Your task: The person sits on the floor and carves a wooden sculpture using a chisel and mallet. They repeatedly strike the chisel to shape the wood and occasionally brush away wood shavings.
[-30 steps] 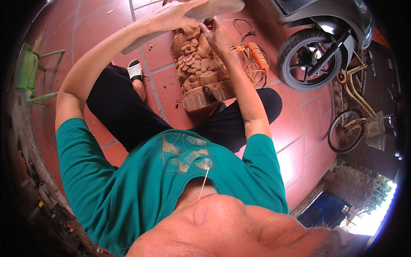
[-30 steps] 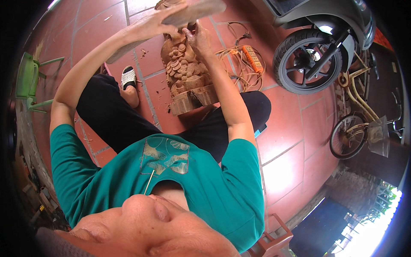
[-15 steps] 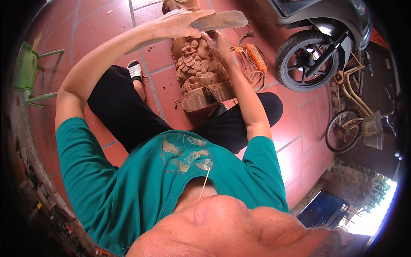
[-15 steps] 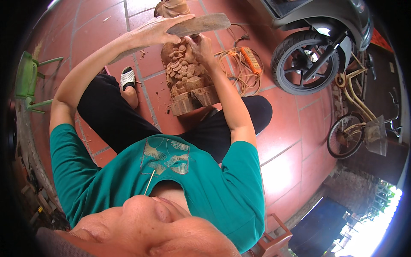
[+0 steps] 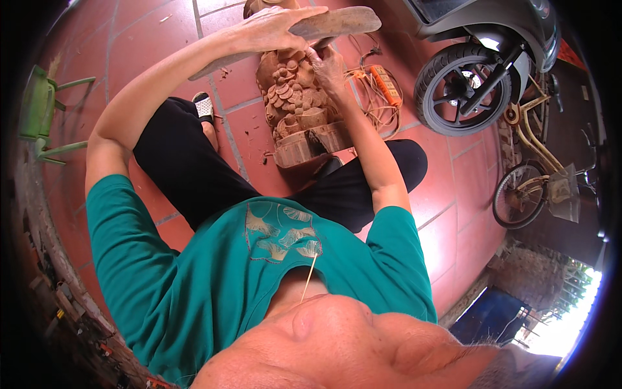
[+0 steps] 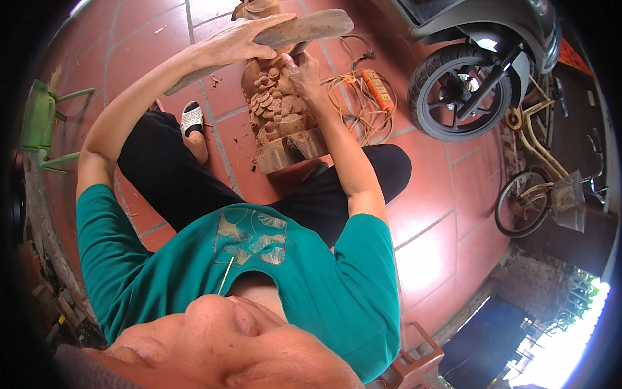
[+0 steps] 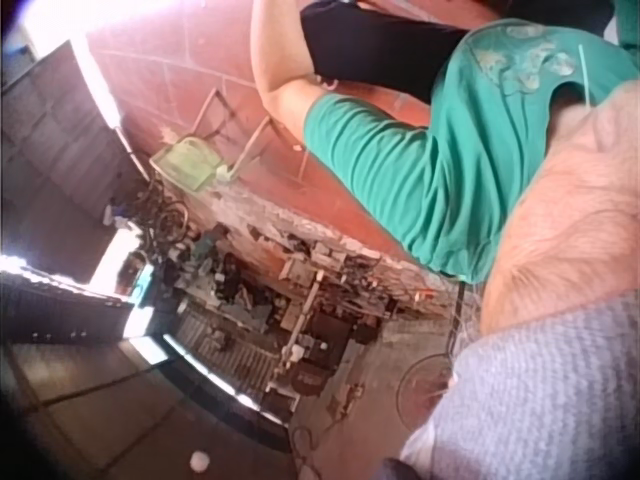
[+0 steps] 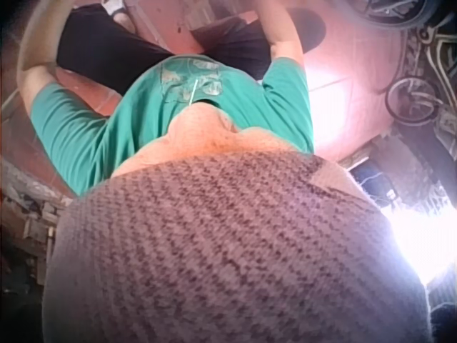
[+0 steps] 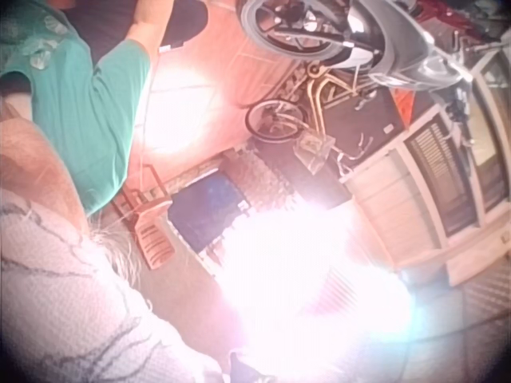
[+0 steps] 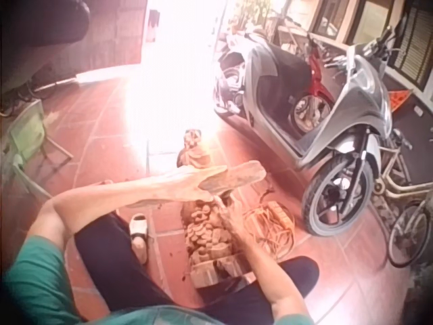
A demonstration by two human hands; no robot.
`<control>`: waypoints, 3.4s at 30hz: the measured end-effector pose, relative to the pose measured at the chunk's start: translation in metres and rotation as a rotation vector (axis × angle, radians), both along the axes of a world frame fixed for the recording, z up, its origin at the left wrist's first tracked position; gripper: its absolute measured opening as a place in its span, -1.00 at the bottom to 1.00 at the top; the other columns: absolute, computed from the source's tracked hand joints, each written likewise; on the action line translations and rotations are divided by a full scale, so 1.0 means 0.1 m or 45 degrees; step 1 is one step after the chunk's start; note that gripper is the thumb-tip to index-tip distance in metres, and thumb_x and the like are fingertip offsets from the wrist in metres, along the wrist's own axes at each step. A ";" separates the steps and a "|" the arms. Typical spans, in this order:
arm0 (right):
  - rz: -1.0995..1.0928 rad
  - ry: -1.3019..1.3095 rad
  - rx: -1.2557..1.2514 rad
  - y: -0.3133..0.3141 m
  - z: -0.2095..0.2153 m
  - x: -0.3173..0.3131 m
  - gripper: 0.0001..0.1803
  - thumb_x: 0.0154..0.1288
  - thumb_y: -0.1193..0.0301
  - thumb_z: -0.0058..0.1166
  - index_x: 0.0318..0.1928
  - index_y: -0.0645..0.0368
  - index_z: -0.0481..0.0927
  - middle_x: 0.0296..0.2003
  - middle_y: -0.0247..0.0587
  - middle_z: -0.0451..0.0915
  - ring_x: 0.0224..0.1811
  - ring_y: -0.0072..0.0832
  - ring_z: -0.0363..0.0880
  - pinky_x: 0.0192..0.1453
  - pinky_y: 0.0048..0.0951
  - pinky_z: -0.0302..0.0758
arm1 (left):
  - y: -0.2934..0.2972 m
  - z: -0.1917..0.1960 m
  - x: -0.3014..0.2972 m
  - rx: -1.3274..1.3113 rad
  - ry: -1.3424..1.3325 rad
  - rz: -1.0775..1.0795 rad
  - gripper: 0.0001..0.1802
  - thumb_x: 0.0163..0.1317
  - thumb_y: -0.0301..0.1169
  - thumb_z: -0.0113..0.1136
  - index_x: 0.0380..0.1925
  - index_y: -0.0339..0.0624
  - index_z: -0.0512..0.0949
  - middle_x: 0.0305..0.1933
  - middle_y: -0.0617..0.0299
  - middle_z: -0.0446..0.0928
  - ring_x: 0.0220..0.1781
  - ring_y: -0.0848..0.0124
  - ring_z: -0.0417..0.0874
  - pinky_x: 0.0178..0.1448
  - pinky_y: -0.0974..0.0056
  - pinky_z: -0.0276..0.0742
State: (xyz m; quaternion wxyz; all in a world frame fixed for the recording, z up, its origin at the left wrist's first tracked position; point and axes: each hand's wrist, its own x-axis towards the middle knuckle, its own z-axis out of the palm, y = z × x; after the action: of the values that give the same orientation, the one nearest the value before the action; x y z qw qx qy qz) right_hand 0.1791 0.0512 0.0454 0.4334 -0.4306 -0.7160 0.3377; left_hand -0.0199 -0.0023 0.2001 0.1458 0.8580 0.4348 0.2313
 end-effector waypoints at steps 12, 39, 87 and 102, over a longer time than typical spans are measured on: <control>-0.091 -0.097 0.060 -0.14 0.13 -0.08 -0.70 0.30 0.34 0.25 -0.13 0.36 0.61 -0.37 0.06 0.70 -0.34 -0.21 0.72 -0.21 -0.27 0.55 | 0.11 -0.09 -0.05 -0.028 0.090 -0.011 -0.09 0.10 -0.28 0.28 0.49 0.13 0.14 0.17 -0.08 0.56 0.09 0.13 0.66 0.18 0.07 0.51; -0.276 0.215 -0.064 -0.14 -0.28 -0.01 -0.69 0.29 0.30 0.27 -0.23 0.36 0.64 -0.51 -0.07 0.65 -0.49 -0.43 0.58 -0.32 -0.35 0.48 | 0.22 -0.31 -0.12 -0.035 -0.026 0.018 -0.12 0.13 -0.25 0.24 0.49 0.14 0.15 0.24 -0.03 0.50 0.12 0.20 0.60 0.21 0.12 0.49; -0.080 0.318 -0.094 -0.37 -0.23 0.01 -0.81 0.29 0.44 0.30 -0.17 0.29 0.64 -0.40 -0.33 0.68 -0.35 -0.70 0.56 -0.25 -0.55 0.53 | -0.13 0.13 0.06 -0.268 0.279 0.040 -0.11 0.12 -0.31 0.25 0.49 0.30 0.15 0.02 0.12 0.63 -0.23 0.31 0.69 -0.02 0.18 0.61; -0.073 0.236 0.017 -0.41 -0.12 -0.05 -0.75 0.29 0.40 0.31 -0.15 0.34 0.65 -0.39 -0.17 0.73 -0.36 -0.61 0.65 -0.24 -0.48 0.58 | -0.05 -0.20 0.07 0.112 0.141 -0.112 -0.13 0.13 -0.27 0.29 0.48 0.25 0.18 -0.17 0.04 0.57 -0.42 0.25 0.59 -0.21 0.15 0.52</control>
State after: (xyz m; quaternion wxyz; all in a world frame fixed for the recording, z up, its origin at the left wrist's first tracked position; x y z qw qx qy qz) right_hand 0.1741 0.0105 0.0333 0.5101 -0.4149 -0.6625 0.3589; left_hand -0.0134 -0.0070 0.1804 0.0936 0.8933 0.3936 0.1958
